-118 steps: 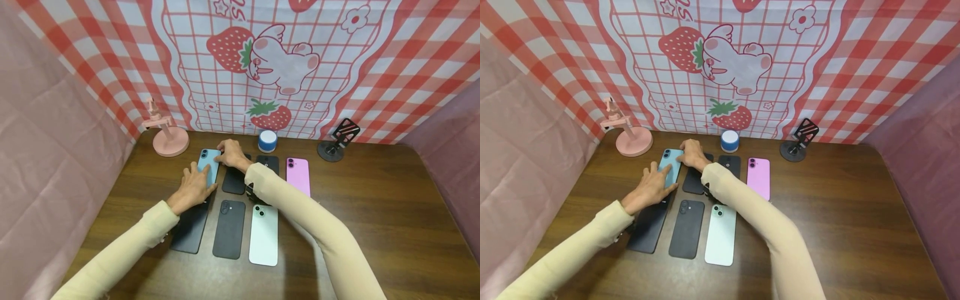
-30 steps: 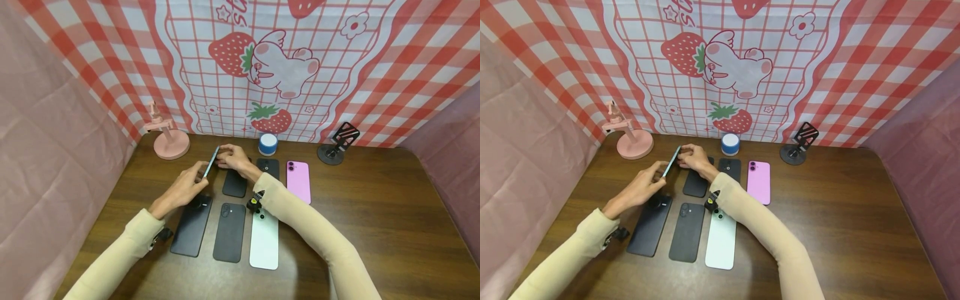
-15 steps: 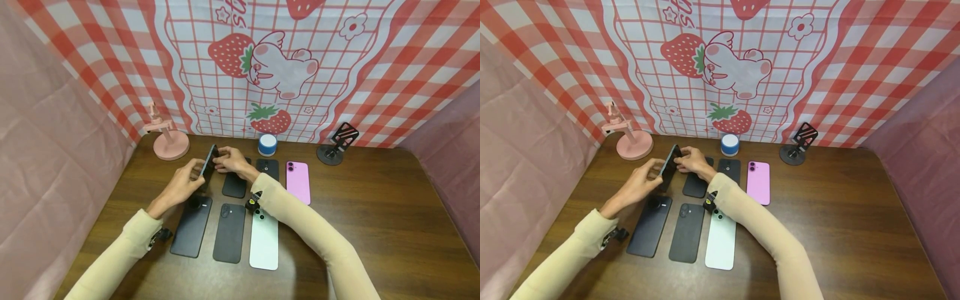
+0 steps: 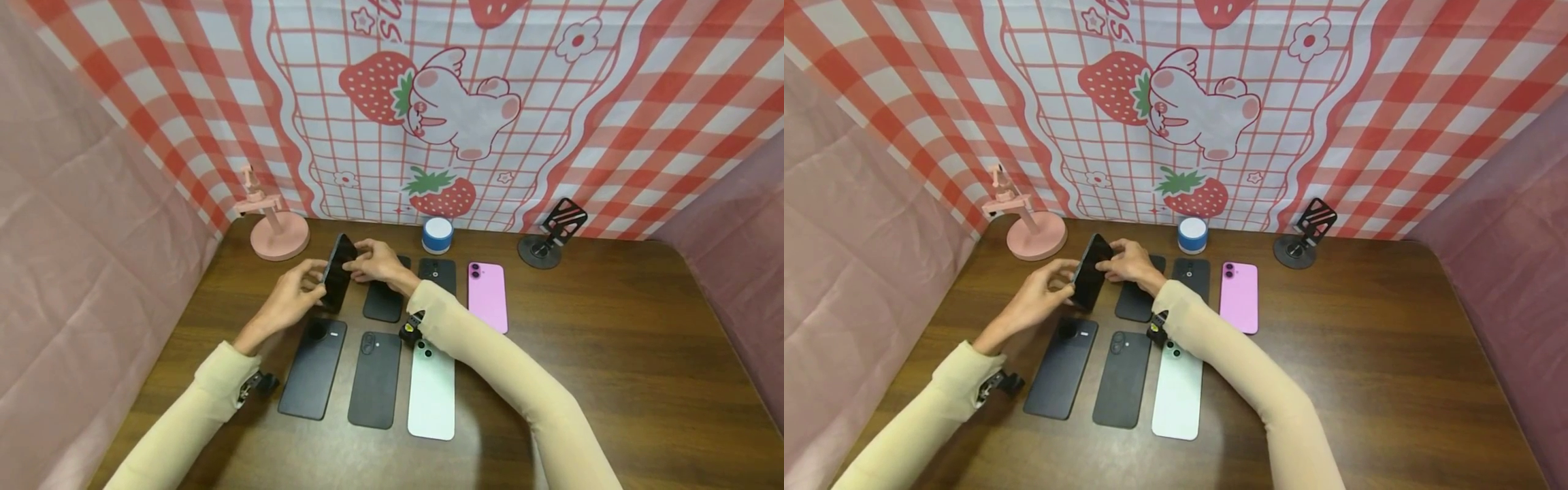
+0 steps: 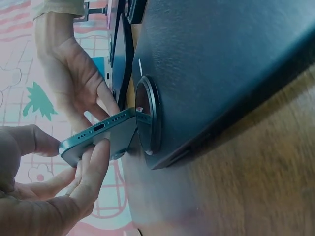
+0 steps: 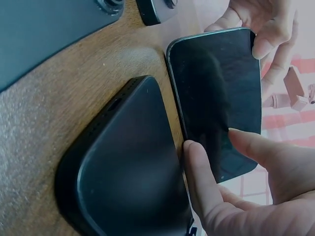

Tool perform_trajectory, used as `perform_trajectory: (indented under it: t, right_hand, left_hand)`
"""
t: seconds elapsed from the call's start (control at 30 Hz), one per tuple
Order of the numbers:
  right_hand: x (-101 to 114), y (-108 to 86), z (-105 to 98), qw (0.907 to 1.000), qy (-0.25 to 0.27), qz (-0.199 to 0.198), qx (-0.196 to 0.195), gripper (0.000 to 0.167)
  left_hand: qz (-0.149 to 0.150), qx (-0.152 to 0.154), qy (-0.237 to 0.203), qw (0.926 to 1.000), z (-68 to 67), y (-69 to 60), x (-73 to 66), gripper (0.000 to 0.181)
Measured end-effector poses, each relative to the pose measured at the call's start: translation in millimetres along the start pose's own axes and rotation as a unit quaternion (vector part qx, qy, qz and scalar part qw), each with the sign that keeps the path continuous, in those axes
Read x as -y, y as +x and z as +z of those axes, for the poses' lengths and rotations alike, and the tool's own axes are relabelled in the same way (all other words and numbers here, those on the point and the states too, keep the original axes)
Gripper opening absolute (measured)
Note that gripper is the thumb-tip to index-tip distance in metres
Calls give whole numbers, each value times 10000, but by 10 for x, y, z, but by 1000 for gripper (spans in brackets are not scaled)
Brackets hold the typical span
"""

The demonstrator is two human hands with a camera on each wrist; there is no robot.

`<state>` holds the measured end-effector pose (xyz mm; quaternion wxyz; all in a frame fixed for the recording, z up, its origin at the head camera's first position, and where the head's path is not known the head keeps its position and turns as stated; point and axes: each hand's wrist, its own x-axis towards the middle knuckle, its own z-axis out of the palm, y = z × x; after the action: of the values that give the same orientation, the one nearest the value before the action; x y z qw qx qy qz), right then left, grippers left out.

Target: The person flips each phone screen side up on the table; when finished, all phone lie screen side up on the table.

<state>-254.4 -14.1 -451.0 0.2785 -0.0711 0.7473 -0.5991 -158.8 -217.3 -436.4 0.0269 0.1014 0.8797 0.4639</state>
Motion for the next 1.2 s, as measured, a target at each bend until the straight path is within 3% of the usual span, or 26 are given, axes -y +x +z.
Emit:
perform_trajectory:
  t: [0.3,0.57,0.8,1.1,1.2]
  right_hand:
    - [23,0,20,9997,-222,-47,-102,74]
    - [41,18,33,9970,-727,-108,-227,77]
    - [52,49,54,9954,-871,-160,-359,77]
    - [32,70,46,9950,-890,-204,-407,79]
    - [40,61,47,9945,-944,-187,-411,80]
  left_hand:
    - [-152,-141,288,9994,-45,-8,49,43]
    - [-527,156,-109,9984,-94,-17,111,45]
    - [-610,277,77,9977,-130,3,163,44]
    - [-788,425,-43,9960,-110,32,209,46]
    - [-829,453,137,9954,-101,41,228,45]
